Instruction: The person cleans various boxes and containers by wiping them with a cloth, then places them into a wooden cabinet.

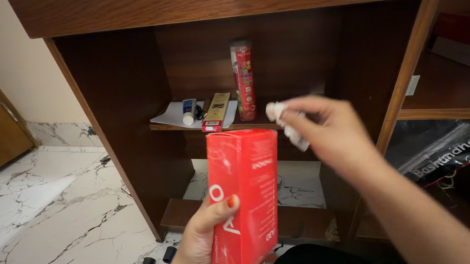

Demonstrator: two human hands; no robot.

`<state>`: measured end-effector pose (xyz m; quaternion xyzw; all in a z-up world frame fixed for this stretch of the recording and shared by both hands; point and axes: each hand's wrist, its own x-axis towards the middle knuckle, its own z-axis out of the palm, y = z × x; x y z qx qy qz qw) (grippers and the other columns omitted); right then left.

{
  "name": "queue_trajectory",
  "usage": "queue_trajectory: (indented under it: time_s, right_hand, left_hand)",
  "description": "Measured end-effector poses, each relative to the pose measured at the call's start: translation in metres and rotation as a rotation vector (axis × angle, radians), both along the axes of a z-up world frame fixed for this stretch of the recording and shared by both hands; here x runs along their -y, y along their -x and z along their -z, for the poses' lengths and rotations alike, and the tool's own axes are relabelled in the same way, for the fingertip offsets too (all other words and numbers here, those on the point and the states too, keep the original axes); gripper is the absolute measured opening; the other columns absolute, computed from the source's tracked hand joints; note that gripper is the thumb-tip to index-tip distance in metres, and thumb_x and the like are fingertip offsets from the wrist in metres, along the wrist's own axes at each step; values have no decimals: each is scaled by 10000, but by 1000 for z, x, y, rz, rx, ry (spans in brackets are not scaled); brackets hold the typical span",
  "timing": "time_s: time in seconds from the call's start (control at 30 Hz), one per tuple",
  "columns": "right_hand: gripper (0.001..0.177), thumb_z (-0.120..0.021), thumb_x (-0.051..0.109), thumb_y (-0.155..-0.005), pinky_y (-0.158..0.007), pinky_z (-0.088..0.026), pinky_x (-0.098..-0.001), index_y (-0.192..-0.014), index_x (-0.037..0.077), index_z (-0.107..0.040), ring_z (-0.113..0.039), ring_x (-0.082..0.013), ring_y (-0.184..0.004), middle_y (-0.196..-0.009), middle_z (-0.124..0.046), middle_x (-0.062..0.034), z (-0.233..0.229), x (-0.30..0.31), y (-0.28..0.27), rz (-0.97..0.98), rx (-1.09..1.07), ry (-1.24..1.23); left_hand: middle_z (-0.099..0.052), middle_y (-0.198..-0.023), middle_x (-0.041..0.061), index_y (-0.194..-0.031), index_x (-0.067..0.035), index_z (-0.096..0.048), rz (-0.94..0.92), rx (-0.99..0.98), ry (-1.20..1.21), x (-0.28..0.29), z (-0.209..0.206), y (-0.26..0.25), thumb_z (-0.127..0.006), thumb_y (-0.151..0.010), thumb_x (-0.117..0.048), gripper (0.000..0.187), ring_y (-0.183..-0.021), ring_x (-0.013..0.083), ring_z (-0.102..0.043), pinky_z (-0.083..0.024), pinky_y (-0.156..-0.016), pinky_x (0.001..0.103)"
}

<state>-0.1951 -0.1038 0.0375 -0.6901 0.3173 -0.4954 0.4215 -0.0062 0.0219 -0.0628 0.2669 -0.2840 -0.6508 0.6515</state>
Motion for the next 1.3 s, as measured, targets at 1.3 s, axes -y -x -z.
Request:
queue_trajectory:
  time_s: [1.3]
  right_hand:
    - [314, -628, 118, -929, -759, -531, -307, -1141, -89, -730, -684, -155, -815, -941, -788, -126, 87, -24, -31, -445, 135, -802]
  left_hand:
    - [-723, -1079, 145, -1237, -4, -611, -349, -244, 272, 20, -18, -6, -700, -883, -296, 468, -928, 245, -732, -607, -810, 423]
